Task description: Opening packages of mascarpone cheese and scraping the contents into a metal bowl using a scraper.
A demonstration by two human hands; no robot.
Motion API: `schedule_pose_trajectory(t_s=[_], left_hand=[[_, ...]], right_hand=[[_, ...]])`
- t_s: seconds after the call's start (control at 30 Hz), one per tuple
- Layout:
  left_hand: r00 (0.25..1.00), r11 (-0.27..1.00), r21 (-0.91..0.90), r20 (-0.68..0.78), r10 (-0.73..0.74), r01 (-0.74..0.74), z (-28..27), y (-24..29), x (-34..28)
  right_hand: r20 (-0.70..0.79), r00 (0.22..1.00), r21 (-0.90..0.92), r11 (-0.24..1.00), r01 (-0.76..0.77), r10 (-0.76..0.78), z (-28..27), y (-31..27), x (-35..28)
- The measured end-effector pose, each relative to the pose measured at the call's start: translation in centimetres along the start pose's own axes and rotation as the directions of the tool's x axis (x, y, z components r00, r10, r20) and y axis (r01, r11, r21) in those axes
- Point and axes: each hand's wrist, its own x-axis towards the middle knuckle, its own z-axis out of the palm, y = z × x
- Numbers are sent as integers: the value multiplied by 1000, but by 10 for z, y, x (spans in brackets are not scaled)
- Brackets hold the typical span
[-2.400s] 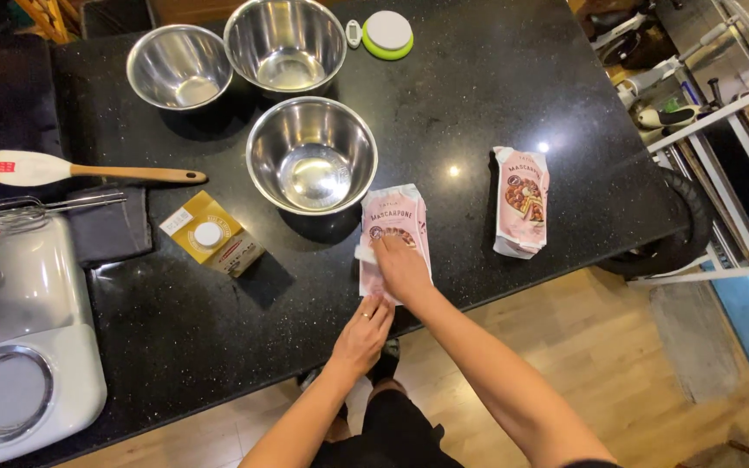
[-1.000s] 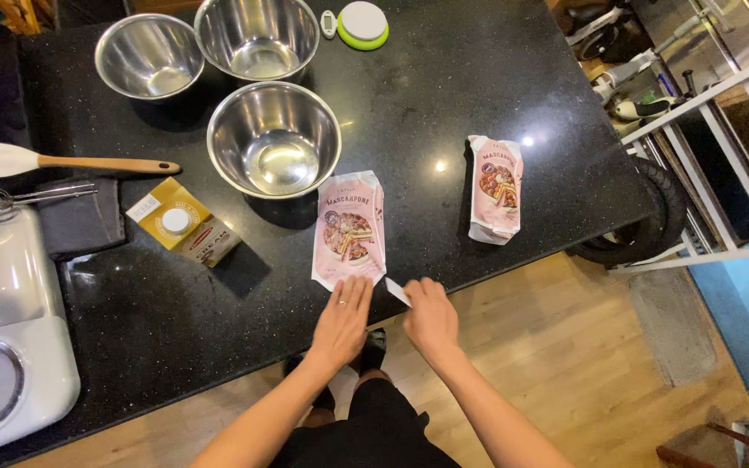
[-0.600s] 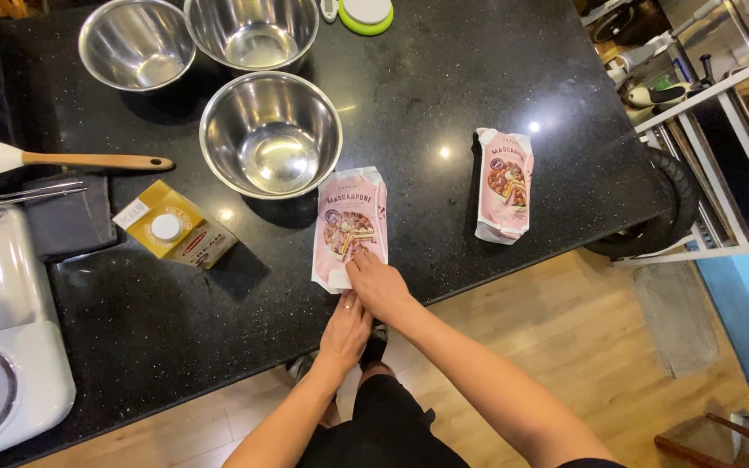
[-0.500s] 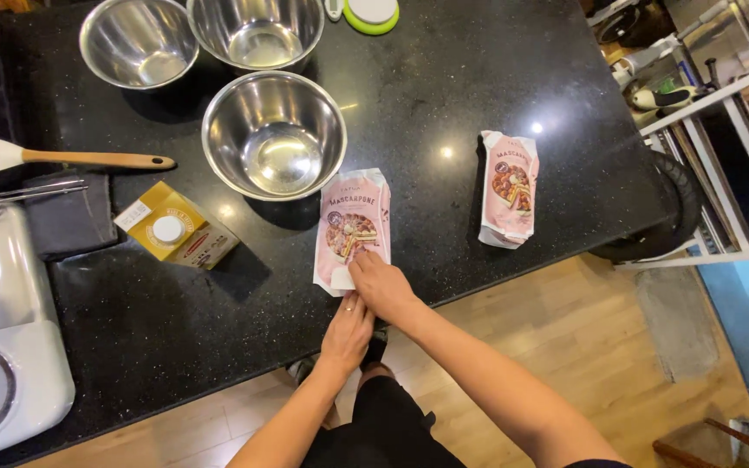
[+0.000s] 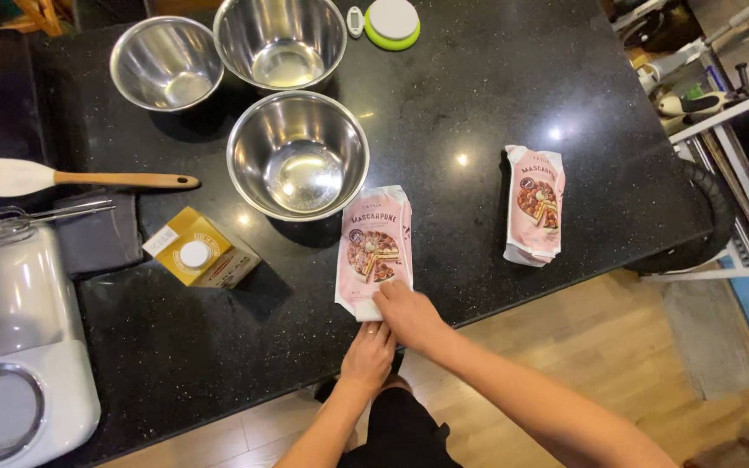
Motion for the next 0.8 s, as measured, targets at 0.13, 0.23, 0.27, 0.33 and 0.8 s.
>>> schedule_pose_trajectory(t_s=[0.13,0.23,0.27,0.33,0.8], left_hand=[[993,996,-48,-80,-81,78,19,0,-14],[999,993,-113,-32,-40,37,-22,2,10],[995,991,-122,-80,-58,48,-23,2,11],[990,989,-138,-122,-73,56,-22,3,10],[993,989,-132,-93,-76,63,-20,3,11]], right_hand=[[-53,998,-13,999,31,-31,-21,-16,-10],[-95,995,-83,996,-31,23,-14,-5,-5],[-105,994,-104,995,7,-18,-13,-3,-4],[-110,993,-124,992,38,-51,-10,-2,-3],[-150,979,-144,983,115,-137,3,11,14]])
